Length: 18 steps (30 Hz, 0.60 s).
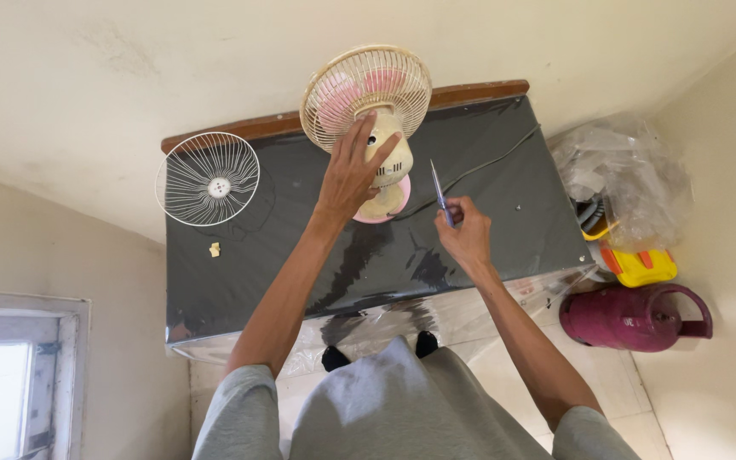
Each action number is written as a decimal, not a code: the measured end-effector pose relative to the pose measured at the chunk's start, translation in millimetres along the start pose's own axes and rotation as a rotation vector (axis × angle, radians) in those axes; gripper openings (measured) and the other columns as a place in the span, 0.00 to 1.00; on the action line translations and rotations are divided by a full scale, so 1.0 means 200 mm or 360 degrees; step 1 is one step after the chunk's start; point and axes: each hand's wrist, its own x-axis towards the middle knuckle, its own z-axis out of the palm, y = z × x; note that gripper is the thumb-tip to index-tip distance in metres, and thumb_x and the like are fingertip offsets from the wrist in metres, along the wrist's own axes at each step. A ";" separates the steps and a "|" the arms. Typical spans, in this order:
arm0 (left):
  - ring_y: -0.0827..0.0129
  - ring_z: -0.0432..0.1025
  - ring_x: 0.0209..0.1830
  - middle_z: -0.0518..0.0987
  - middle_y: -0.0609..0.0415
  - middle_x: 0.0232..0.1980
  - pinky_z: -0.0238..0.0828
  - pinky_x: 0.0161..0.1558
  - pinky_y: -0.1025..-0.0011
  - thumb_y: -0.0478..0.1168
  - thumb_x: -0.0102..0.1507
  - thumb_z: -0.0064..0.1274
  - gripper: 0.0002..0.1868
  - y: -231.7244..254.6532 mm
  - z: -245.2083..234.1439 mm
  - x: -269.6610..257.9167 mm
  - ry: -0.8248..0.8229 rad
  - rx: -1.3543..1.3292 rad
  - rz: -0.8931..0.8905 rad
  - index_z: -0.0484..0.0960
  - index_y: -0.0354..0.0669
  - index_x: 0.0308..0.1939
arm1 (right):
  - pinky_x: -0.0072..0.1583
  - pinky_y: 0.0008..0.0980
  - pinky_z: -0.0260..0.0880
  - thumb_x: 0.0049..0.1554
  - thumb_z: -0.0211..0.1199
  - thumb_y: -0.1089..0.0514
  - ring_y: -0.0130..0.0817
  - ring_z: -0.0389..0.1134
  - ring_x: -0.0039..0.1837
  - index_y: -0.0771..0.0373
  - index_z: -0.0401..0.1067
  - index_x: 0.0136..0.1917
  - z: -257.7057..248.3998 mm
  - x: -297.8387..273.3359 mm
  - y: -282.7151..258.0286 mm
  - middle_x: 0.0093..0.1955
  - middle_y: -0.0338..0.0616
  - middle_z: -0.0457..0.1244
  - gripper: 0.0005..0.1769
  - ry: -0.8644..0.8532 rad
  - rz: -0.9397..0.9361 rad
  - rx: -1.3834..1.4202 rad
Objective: The person disassembles a small electric fan on a table. They remove the front grille, then use a screwdriver to unscrew and remove the rear motor housing cover, exposing the internal motor components.
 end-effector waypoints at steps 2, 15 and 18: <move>0.50 0.56 0.77 0.57 0.44 0.79 0.60 0.74 0.53 0.41 0.30 0.80 0.68 -0.02 0.00 0.01 -0.0014 0.0018 0.0002 0.64 0.61 0.74 | 0.43 0.31 0.72 0.53 0.67 0.62 0.30 0.72 0.39 0.69 0.75 0.51 0.01 0.00 0.03 0.38 0.46 0.70 0.13 -0.0009 0.0029 -0.0008; 0.49 0.58 0.75 0.60 0.47 0.77 0.60 0.73 0.54 0.38 0.27 0.79 0.67 -0.08 -0.05 0.08 -0.0070 -0.0177 -0.0131 0.67 0.58 0.71 | 0.45 0.33 0.73 0.53 0.67 0.60 0.32 0.73 0.40 0.69 0.75 0.51 0.04 0.04 0.16 0.38 0.47 0.71 0.13 -0.0021 0.0085 -0.0087; 0.49 0.58 0.75 0.61 0.46 0.76 0.60 0.73 0.54 0.38 0.27 0.79 0.67 -0.09 -0.05 0.08 -0.0104 -0.0191 -0.0158 0.67 0.57 0.71 | 0.45 0.32 0.73 0.53 0.67 0.61 0.32 0.72 0.40 0.69 0.75 0.51 0.04 0.02 0.18 0.39 0.47 0.71 0.14 -0.0041 0.0098 -0.0048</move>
